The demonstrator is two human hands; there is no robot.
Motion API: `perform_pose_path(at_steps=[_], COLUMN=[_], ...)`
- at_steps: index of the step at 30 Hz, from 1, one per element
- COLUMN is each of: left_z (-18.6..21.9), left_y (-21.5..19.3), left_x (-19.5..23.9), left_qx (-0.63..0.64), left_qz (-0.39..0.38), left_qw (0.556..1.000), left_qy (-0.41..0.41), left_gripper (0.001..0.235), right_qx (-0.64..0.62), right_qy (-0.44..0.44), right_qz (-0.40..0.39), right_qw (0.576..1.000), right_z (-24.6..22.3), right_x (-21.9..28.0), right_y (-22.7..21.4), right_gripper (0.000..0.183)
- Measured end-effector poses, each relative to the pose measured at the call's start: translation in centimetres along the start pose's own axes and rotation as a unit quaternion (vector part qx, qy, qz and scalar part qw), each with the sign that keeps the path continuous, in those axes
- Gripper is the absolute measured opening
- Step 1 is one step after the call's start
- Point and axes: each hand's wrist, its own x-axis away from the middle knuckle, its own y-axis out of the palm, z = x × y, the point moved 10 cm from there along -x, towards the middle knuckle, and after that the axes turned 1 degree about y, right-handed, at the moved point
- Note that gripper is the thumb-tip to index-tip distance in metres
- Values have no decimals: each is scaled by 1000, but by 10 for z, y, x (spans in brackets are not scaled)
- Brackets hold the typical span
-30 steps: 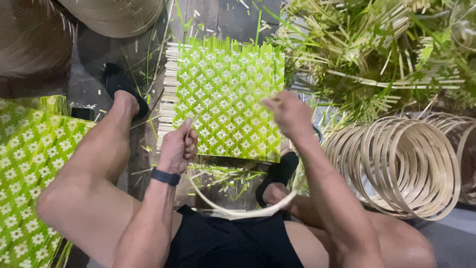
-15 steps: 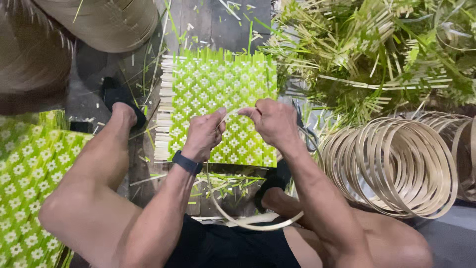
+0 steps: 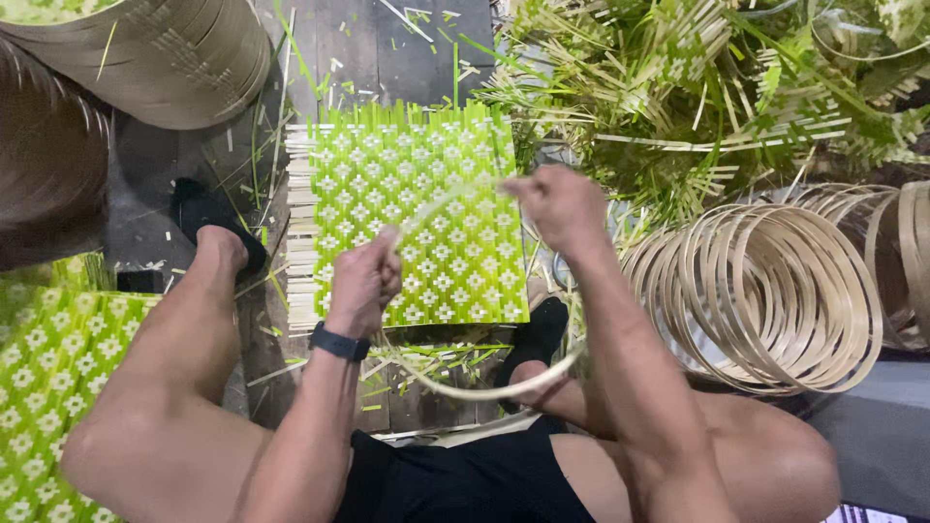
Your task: The person places a circular bamboo frame onto a square woven mat, flips it over, and uses scissors to trim the excess woven material around the frame's edge. They then remove the frame and set the finished circular mat aside.
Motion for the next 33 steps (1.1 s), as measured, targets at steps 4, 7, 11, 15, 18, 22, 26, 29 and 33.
perform_pose_path(at_steps=[4, 7, 11, 15, 18, 22, 26, 29, 33], left_z=[-5, -14, -8, 16, 9, 73, 48, 50, 44], left_y=[2, 11, -22, -30, -66, -79, -68, -65, -101], left_x=[-1, -9, -20, -38, -50, -42, -77, -113, -121], left_qx=[38, 66, 97, 305, 123, -79, 154, 283, 315], left_qz=[26, 24, 25, -98, 76, 204, 94, -22, 10], left_qw=[999, 997, 995, 946, 987, 942, 984, 959, 948], left_qy=[19, 10, -5, 57, 64, 253, -17, -16, 46], left_gripper=[46, 46, 39, 48, 43, 38, 39, 37, 41], right_qx=[106, 105, -44, -452, -603, -585, -200, -95, -182], right_qy=[136, 147, 123, 211, 147, -25, -187, -220, -215], right_qz=[25, 38, -60, -118, -126, -147, -384, -372, 125], right_qw=[985, 983, 990, 859, 774, 797, 882, 897, 951], right_z=[40, 50, 70, 87, 72, 28, -49, -74, -51], right_x=[-8, -8, -13, -1, 3, 9, 46, 62, 33], right_y=[-4, 2, -3, -5, -4, -23, 19, 49, -28], right_gripper=[68, 71, 69, 64, 46, 32, 23, 21, 17])
